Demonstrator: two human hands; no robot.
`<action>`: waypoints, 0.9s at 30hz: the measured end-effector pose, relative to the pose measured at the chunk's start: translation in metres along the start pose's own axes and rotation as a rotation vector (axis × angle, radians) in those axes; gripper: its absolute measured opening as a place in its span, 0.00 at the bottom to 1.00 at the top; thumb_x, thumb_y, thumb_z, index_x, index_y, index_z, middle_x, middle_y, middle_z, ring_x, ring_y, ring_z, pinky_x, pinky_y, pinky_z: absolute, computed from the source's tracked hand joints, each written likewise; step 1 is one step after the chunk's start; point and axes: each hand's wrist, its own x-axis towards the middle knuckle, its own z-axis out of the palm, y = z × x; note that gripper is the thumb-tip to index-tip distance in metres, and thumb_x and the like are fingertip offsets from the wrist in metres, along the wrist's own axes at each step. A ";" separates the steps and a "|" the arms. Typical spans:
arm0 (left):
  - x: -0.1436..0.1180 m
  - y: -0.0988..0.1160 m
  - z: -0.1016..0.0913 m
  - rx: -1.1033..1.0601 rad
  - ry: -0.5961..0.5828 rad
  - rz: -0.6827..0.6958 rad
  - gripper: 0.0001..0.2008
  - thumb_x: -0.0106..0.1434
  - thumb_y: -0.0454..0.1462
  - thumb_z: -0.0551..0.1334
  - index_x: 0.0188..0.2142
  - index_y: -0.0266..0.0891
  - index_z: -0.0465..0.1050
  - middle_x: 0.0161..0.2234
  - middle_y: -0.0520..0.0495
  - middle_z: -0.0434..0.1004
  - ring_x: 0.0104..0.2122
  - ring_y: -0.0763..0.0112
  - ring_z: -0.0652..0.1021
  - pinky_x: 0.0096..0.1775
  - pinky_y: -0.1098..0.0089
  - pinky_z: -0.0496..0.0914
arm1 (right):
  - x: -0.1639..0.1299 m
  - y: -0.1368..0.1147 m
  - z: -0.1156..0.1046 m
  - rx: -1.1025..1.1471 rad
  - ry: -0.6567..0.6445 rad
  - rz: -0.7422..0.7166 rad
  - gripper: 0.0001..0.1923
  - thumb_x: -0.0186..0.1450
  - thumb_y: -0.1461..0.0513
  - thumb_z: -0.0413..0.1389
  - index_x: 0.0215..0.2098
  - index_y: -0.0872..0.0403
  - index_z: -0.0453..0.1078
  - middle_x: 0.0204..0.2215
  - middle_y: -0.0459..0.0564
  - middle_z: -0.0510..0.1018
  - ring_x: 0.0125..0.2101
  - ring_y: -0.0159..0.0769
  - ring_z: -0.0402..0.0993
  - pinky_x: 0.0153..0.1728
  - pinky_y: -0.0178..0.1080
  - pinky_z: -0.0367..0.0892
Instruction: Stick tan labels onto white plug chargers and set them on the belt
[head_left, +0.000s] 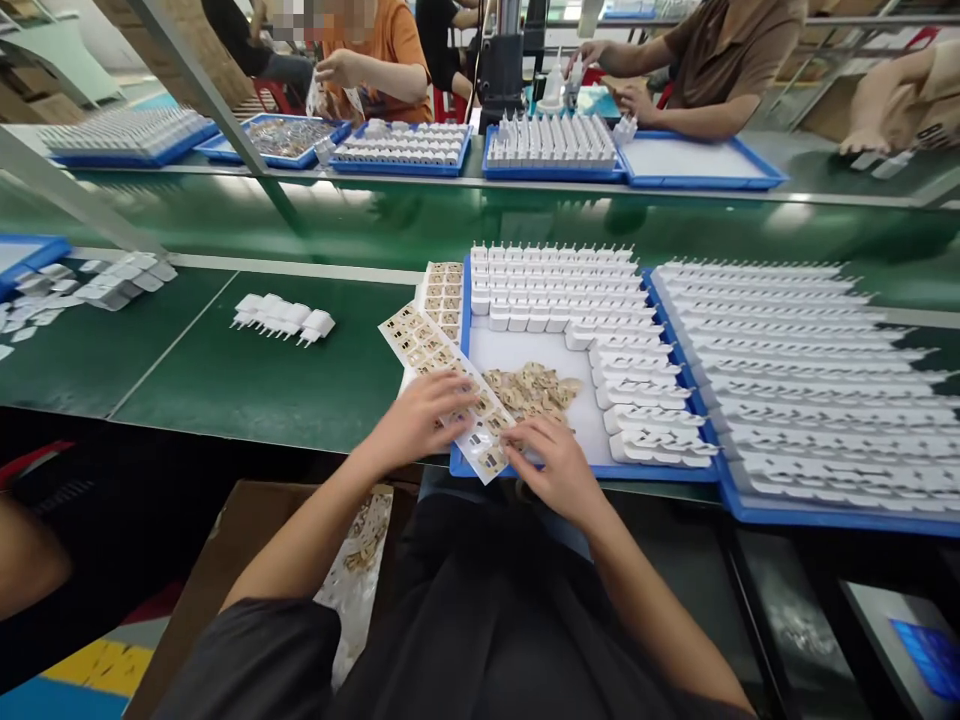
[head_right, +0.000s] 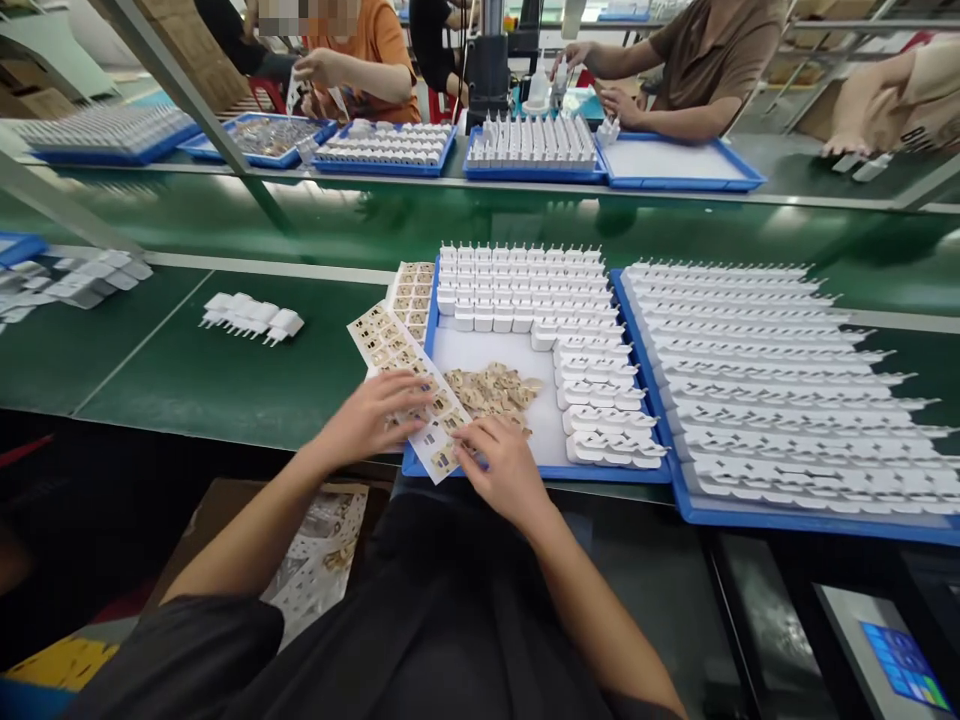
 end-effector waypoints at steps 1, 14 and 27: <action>-0.003 0.014 0.006 -0.025 -0.066 0.038 0.18 0.70 0.47 0.61 0.58 0.49 0.74 0.63 0.46 0.72 0.65 0.55 0.68 0.66 0.51 0.63 | -0.002 -0.003 0.003 -0.019 -0.024 0.002 0.07 0.70 0.62 0.59 0.46 0.52 0.76 0.39 0.52 0.81 0.42 0.45 0.76 0.45 0.47 0.71; -0.030 0.043 0.031 -0.158 -0.156 0.001 0.22 0.71 0.45 0.60 0.63 0.50 0.69 0.65 0.45 0.70 0.70 0.54 0.62 0.71 0.43 0.49 | -0.019 -0.013 0.016 -0.058 -0.079 0.050 0.06 0.69 0.61 0.60 0.44 0.51 0.76 0.40 0.53 0.79 0.42 0.47 0.73 0.44 0.49 0.68; 0.000 0.035 0.028 -0.040 -0.094 -0.018 0.18 0.74 0.40 0.55 0.60 0.48 0.72 0.61 0.46 0.75 0.66 0.56 0.69 0.69 0.46 0.52 | -0.015 0.010 -0.018 0.525 0.259 0.129 0.05 0.72 0.58 0.56 0.39 0.49 0.72 0.35 0.50 0.77 0.39 0.40 0.74 0.41 0.44 0.71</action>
